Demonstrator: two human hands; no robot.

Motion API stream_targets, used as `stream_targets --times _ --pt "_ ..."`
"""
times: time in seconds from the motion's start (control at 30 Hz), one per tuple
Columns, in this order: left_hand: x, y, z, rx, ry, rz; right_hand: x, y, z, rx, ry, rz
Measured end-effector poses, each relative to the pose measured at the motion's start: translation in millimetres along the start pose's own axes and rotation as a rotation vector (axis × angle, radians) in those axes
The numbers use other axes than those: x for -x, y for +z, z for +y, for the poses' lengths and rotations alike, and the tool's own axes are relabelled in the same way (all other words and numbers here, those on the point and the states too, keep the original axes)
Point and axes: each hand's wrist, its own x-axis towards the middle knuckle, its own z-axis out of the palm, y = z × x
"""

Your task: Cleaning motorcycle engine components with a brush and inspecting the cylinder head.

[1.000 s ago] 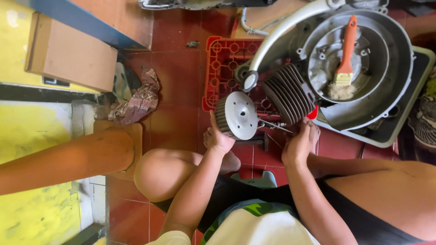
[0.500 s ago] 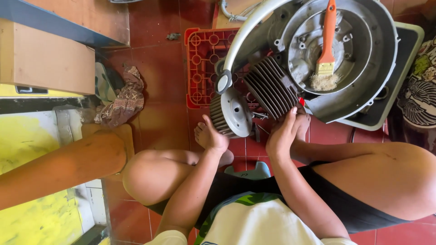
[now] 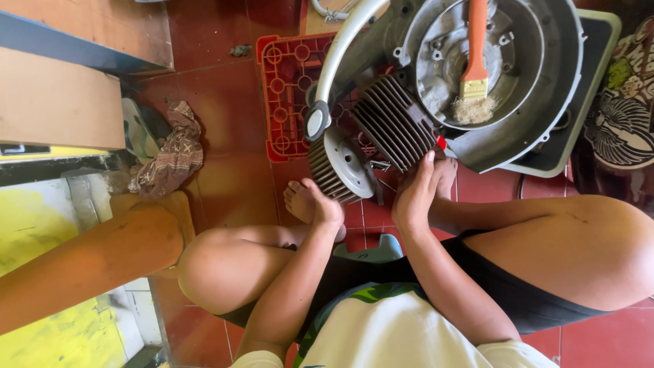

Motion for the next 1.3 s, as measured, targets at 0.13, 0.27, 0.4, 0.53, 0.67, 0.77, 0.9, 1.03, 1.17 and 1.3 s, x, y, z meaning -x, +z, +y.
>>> stream_targets --times 0.13,0.27,0.4,0.53,0.67,0.77,0.9,1.03,1.17,1.3 --pt "-2 19 -22 0.138 -0.051 0.015 -4 -8 3 0.044 0.033 -0.024" --pt "-7 41 -56 0.134 -0.033 -0.021 -18 -24 27 0.031 0.038 -0.030" --pt "-4 28 -40 0.157 -0.038 -0.048 -16 -26 23 0.112 -0.008 -0.062" --pt "-13 37 -70 0.168 -0.067 0.008 -28 -38 45 0.169 -0.068 -0.110" --pt "-4 28 -48 0.376 -0.142 -0.024 -33 -44 50 0.202 -0.098 -0.130" --pt "17 -6 40 0.672 -0.237 0.007 -25 -38 38 0.178 -0.099 -0.160" --pt "31 -35 108 0.909 -0.530 0.003 -11 -26 20 0.102 -0.106 -0.209" --pt "40 -41 142 0.987 -0.609 0.041 -7 -19 15 0.129 -0.131 -0.208" --pt "45 -60 180 1.099 -0.568 -0.103 -15 -27 23 0.141 -0.130 -0.209" --pt "51 -66 187 0.992 -0.514 -0.204 -18 -27 24 0.148 -0.091 -0.164"
